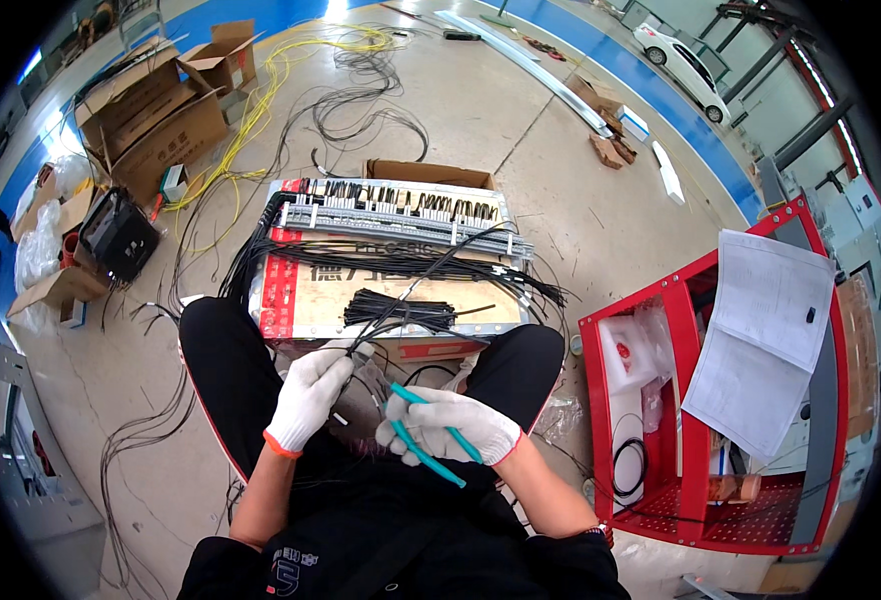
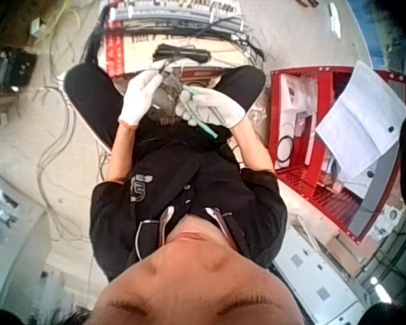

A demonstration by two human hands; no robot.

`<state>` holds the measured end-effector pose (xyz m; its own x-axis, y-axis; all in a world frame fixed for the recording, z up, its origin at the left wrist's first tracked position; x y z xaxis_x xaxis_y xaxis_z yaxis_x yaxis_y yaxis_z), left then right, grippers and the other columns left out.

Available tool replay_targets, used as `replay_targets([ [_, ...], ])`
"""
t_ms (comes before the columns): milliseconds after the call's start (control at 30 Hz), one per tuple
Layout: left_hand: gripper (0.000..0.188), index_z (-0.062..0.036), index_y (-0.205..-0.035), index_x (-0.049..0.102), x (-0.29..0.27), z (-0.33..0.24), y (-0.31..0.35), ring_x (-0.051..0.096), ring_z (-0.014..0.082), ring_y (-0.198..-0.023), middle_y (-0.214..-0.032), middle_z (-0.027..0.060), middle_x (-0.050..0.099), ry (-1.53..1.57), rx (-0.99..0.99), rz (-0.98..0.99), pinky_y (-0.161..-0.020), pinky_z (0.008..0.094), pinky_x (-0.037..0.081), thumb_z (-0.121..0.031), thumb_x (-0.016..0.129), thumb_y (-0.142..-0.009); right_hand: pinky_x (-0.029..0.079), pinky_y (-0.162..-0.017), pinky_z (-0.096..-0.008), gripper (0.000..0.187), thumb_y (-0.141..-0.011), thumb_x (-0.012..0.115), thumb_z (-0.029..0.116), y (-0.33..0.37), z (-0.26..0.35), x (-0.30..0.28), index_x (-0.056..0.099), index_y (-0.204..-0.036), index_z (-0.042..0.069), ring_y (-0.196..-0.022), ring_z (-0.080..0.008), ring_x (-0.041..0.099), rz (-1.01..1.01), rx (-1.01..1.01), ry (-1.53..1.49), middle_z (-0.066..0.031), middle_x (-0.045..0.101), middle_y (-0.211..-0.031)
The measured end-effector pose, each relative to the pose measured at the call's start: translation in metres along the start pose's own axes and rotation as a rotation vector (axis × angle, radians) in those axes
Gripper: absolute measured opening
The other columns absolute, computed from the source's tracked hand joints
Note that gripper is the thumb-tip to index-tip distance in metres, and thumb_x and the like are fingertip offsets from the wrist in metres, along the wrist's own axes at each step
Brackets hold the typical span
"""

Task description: The person sits on the floor and organizes a bundle of black wires. They pick up individual wires, straighten them, and place them into a neat pile on a cardboard box. The person uses a pair of pliers to cut a wire tie and continues bundling the wires.

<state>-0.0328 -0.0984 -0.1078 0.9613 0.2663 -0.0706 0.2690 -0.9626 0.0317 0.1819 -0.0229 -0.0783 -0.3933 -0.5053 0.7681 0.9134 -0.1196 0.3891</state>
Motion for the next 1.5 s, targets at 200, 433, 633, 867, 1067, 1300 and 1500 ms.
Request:
replay_targets([
  [200, 0.031, 0.0002, -0.126, 0.063, -0.005, -0.004, 0.001, 0.061, 0.0086, -0.08, -0.096, 0.0062, 0.073, 0.032, -0.111, 0.121, -0.075, 0.0235, 0.048, -0.012, 0.05, -0.1, 0.043, -0.06, -0.0261, 0.024, -0.103, 0.051, 0.03, 0.002, -0.008, 0.019, 0.053, -0.1, 0.006, -0.069, -0.0105, 0.054, -0.242, -0.097, 0.487, -0.0039, 0.059, -0.083],
  [433, 0.029, -0.0014, -0.122, 0.057, -0.013, -0.01, -0.003, 0.028, 0.0028, -0.044, -0.073, 0.0036, 0.064, 0.46, -0.266, 0.025, -0.044, 0.0207, 0.025, -0.02, 0.041, -0.106, 0.053, -0.07, -0.0419, 0.035, -0.087, 0.07, 0.032, -0.019, 0.039, -0.065, 0.057, -0.103, 0.003, -0.07, -0.0338, 0.064, -1.243, -0.389, 1.574, -0.0162, 0.063, -0.083],
  [633, 0.035, 0.0021, -0.122, 0.057, -0.006, -0.031, -0.006, 0.037, 0.0054, -0.051, -0.068, 0.0032, 0.059, 0.378, -0.186, 0.086, -0.05, 0.0212, 0.031, -0.019, 0.034, -0.107, 0.051, -0.077, -0.0486, 0.013, -0.077, 0.069, 0.009, -0.031, 0.067, -0.146, 0.066, -0.09, 0.008, -0.09, -0.0392, 0.062, -1.268, -0.562, 2.074, -0.016, 0.064, -0.098],
  [867, 0.025, 0.002, -0.102, 0.065, 0.013, -0.031, -0.02, 0.047, 0.009, -0.061, -0.071, 0.0029, 0.057, 0.267, -0.117, 0.188, -0.056, 0.0244, 0.037, -0.002, 0.041, -0.098, 0.049, -0.08, -0.0273, 0.027, -0.1, 0.051, 0.016, -0.036, 0.071, -0.006, 0.067, -0.113, -0.001, -0.082, -0.0172, 0.062, -0.561, -0.77, 0.994, -0.0073, 0.067, -0.097],
  [1067, 0.028, 0.0004, -0.102, 0.068, 0.027, -0.049, -0.034, 0.064, 0.0102, -0.075, -0.089, 0.0073, 0.072, 0.515, -0.201, 0.196, -0.068, 0.0237, 0.051, -0.018, 0.047, -0.101, 0.049, -0.077, -0.0313, 0.029, -0.101, 0.047, 0.017, -0.037, 0.085, 0.034, 0.068, -0.108, -0.001, -0.082, -0.0185, 0.059, -0.473, -0.829, 1.042, -0.0053, 0.066, -0.09],
  [1300, 0.021, 0.0036, -0.109, 0.067, -0.005, -0.043, -0.056, 0.07, 0.0172, -0.088, -0.096, 0.0114, 0.073, 0.015, 0.268, -0.332, -0.082, 0.0298, 0.054, -0.01, 0.056, -0.098, 0.042, -0.058, -0.0214, 0.038, -0.108, 0.043, 0.035, 0.02, 0.129, 0.053, 0.058, -0.091, 0.004, -0.065, -0.0055, 0.048, -0.465, -1.24, 0.605, -0.0082, 0.063, -0.087],
  [1500, 0.042, -0.0107, -0.131, 0.059, -0.045, -0.033, -0.033, 0.069, 0.0339, -0.095, -0.105, 0.0154, 0.071, -0.709, 0.152, -0.026, -0.084, 0.0408, 0.053, -0.026, 0.065, -0.093, 0.041, -0.057, -0.0185, 0.034, -0.105, 0.051, 0.038, 0.049, 0.148, -0.001, 0.058, -0.092, 0.008, -0.067, -0.0064, 0.048, -0.377, -1.136, 0.28, -0.0038, 0.059, -0.084],
])
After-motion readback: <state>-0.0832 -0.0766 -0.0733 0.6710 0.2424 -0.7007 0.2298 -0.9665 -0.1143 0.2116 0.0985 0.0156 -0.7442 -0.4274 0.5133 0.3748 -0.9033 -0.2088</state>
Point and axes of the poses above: each hand's wrist, its own y-axis away from the middle knuckle, its own x-axis out of the palm, z = x × y, the point moved 1 cm from there along -y, towards the middle knuckle
